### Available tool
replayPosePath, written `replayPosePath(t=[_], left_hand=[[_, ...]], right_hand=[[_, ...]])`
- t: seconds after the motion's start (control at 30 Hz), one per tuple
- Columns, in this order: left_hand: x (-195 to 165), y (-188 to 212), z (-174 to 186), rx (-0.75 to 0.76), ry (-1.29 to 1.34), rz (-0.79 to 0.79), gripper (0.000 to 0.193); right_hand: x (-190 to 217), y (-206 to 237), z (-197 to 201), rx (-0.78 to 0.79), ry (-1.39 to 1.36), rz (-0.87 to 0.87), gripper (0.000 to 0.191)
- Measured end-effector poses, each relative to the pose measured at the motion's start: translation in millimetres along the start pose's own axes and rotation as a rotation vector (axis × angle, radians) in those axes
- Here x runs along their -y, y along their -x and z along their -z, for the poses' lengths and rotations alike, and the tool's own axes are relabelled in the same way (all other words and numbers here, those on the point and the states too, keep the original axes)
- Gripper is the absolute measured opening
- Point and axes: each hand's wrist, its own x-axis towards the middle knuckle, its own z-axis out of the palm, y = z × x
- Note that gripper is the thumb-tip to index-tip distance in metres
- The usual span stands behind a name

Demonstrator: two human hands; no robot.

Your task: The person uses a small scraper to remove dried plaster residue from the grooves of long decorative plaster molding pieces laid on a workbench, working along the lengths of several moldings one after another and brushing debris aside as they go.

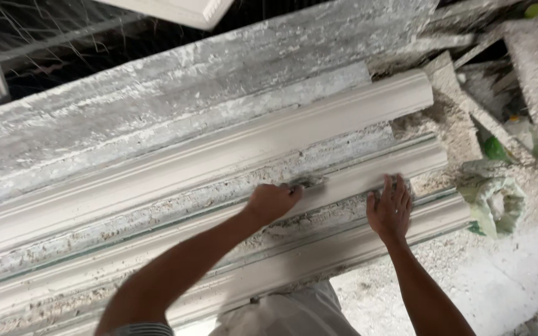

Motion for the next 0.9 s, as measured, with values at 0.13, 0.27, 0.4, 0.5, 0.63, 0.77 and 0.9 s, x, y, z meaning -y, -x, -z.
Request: replayPosePath(t=[0.13, 0.27, 0.4, 0.5, 0.63, 0.77, 0.9], left_hand=[[-7.8, -6.1, -13.7, -0.128, 0.030, 0.019, 0.059], [12.5, 71.1, -15.3, -0.001, -0.083, 0.064, 0.059], [39.2, 135.6, -8.8, -0.102, -0.152, 0.024, 0.047], [33.8, 110.9, -9.9, -0.281, -0.154, -0.033, 0.045], [-9.7, 1.2, -16.7, -0.076, -0.095, -0.030, 0.048], [-17.7, -13.7, -14.2, -0.198, -0.006, -0.027, 0.055], [8.8, 49.5, 2.6, -0.160, -0.130, -0.061, 0.056]], right_hand=[[-0.9, 0.1, 3.2, -0.019, -0.032, 0.024, 0.062], [-3.4, 1.8, 2.1, -0.052, -0.020, 0.049, 0.062], [-6.2, 0.2, -4.3, -0.026, -0.001, 0.031, 0.061], [-8.3, -1.3, -7.5, 0.002, 0.026, 0.002, 0.062], [-7.8, -1.0, -6.8, 0.011, -0.030, 0.009, 0.063], [-4.7, 0.2, -4.0, 0.015, 0.003, 0.002, 0.062], [-3.9, 0.1, -3.1, -0.028, -0.024, 0.009, 0.061]])
